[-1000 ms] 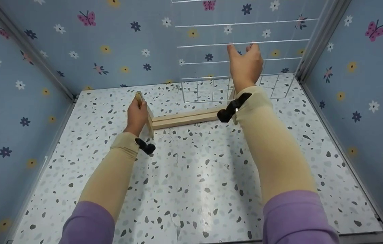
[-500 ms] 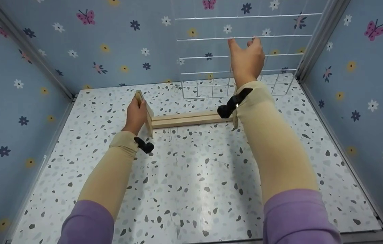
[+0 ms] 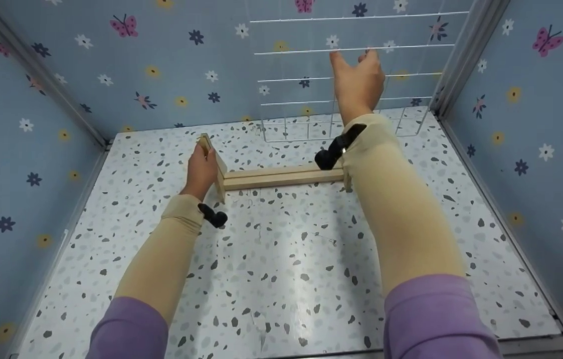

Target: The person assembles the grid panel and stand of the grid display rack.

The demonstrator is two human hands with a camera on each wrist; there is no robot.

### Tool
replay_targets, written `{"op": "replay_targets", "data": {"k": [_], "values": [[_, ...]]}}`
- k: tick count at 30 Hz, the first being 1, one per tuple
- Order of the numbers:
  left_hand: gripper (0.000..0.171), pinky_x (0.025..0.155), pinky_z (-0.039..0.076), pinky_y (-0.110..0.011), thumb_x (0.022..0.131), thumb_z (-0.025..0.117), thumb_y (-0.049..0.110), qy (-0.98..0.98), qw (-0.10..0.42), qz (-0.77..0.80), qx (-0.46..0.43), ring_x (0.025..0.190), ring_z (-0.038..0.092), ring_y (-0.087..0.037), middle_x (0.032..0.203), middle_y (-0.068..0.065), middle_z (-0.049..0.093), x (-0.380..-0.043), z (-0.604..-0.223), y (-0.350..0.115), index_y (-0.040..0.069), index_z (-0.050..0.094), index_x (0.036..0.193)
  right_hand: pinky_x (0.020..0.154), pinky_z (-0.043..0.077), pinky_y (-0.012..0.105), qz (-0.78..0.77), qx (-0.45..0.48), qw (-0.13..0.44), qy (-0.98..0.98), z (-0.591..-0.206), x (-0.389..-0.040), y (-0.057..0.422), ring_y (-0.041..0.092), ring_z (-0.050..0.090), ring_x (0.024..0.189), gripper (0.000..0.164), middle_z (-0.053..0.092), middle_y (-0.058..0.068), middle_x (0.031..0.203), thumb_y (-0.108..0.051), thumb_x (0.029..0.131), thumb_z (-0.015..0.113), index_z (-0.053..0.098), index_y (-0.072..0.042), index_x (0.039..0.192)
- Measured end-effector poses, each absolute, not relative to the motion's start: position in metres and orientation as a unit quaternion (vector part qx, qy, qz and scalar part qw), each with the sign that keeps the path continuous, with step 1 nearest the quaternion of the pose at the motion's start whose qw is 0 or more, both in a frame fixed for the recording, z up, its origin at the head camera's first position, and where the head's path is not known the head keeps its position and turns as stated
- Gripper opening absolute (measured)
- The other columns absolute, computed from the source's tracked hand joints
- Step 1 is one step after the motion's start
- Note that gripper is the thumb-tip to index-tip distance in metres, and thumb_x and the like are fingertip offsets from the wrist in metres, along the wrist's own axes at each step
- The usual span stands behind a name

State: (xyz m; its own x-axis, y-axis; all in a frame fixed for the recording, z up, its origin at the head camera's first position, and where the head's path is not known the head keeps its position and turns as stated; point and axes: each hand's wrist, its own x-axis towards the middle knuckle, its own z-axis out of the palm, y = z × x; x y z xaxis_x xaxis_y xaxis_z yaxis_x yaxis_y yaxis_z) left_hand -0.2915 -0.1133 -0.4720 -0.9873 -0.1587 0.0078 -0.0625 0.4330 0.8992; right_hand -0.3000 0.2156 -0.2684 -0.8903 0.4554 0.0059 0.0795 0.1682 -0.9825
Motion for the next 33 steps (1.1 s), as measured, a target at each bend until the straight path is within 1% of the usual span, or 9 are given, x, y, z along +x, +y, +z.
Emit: {"op": "replay_targets", "data": {"k": [5,12,20,23,24,28,30,33], "values": [[0.048,0.105,0.045,-0.041,0.113,0.034,0.027,-0.848,0.047,-0.523,0.067,0.133,0.051,-0.025,0.150,-0.016,0.049,-0.288,-0.472,-0.111,0.008,0.030,0.156,0.114,0.032,0.022,0.612,-0.173,0.151,-0.757,-0.267,-0.302,0.208,0.011,0.041,0.143,0.082,0.043,-0.001,0.157,-0.047,0.090,0.076,0.037,-0.019,0.156],[0.055,0.107,0.044,-0.041,0.113,0.033,0.026,-0.855,0.042,-0.513,0.061,0.139,0.045,-0.027,0.157,-0.019,0.039,-0.288,-0.474,-0.108,0.006,0.017,0.162,0.114,0.032,0.021,0.610,-0.165,0.145,-0.761,-0.264,-0.301,0.201,0.010,0.038,0.144,0.084,0.041,-0.003,0.158,-0.047,0.091,0.075,0.033,-0.020,0.158],[0.054,0.106,0.045,-0.041,0.113,0.033,0.025,-0.856,0.048,-0.511,0.062,0.137,0.048,-0.027,0.155,-0.020,0.042,-0.288,-0.474,-0.106,0.005,0.020,0.161,0.113,0.033,0.021,0.614,-0.153,0.148,-0.760,-0.257,-0.299,0.195,0.010,0.038,0.143,0.082,0.042,-0.003,0.158,-0.046,0.091,0.075,0.035,-0.020,0.157],[0.053,0.104,0.046,-0.041,0.113,0.034,0.025,-0.855,0.051,-0.513,0.061,0.134,0.051,-0.027,0.153,-0.020,0.045,-0.287,-0.473,-0.105,0.005,0.021,0.161,0.113,0.033,0.021,0.614,-0.154,0.149,-0.760,-0.255,-0.299,0.192,0.010,0.039,0.143,0.080,0.042,-0.003,0.157,-0.046,0.091,0.075,0.036,-0.021,0.156],[0.052,0.103,0.047,-0.041,0.113,0.034,0.024,-0.855,0.052,-0.513,0.060,0.131,0.053,-0.026,0.150,-0.020,0.048,-0.287,-0.473,-0.105,0.005,0.023,0.160,0.113,0.034,0.021,0.613,-0.155,0.151,-0.760,-0.255,-0.299,0.191,0.010,0.040,0.142,0.080,0.043,-0.003,0.157,-0.046,0.091,0.075,0.037,-0.021,0.156],[0.046,0.093,0.049,-0.041,0.113,0.034,0.024,-0.856,0.058,-0.510,0.058,0.114,0.060,-0.024,0.133,-0.018,0.059,-0.286,-0.474,-0.103,0.004,0.033,0.154,0.112,0.035,0.021,0.603,-0.150,0.154,-0.768,-0.256,-0.299,0.185,0.011,0.041,0.142,0.079,0.043,-0.003,0.157,-0.048,0.092,0.073,0.036,-0.020,0.156],[0.044,0.088,0.049,-0.041,0.113,0.034,0.024,-0.856,0.060,-0.511,0.057,0.106,0.060,-0.024,0.126,-0.017,0.061,-0.286,-0.475,-0.102,0.004,0.036,0.151,0.111,0.036,0.020,0.600,-0.147,0.154,-0.772,-0.256,-0.298,0.182,0.011,0.041,0.142,0.079,0.042,-0.003,0.157,-0.048,0.092,0.072,0.035,-0.019,0.156],[0.044,0.088,0.049,-0.040,0.113,0.033,0.025,-0.851,0.061,-0.518,0.053,0.108,0.060,-0.021,0.131,-0.016,0.059,-0.284,-0.475,-0.102,0.005,0.035,0.152,0.111,0.035,0.019,0.601,-0.143,0.152,-0.771,-0.254,-0.297,0.179,0.010,0.041,0.142,0.079,0.042,-0.004,0.158,-0.047,0.093,0.071,0.034,-0.020,0.157]]}}
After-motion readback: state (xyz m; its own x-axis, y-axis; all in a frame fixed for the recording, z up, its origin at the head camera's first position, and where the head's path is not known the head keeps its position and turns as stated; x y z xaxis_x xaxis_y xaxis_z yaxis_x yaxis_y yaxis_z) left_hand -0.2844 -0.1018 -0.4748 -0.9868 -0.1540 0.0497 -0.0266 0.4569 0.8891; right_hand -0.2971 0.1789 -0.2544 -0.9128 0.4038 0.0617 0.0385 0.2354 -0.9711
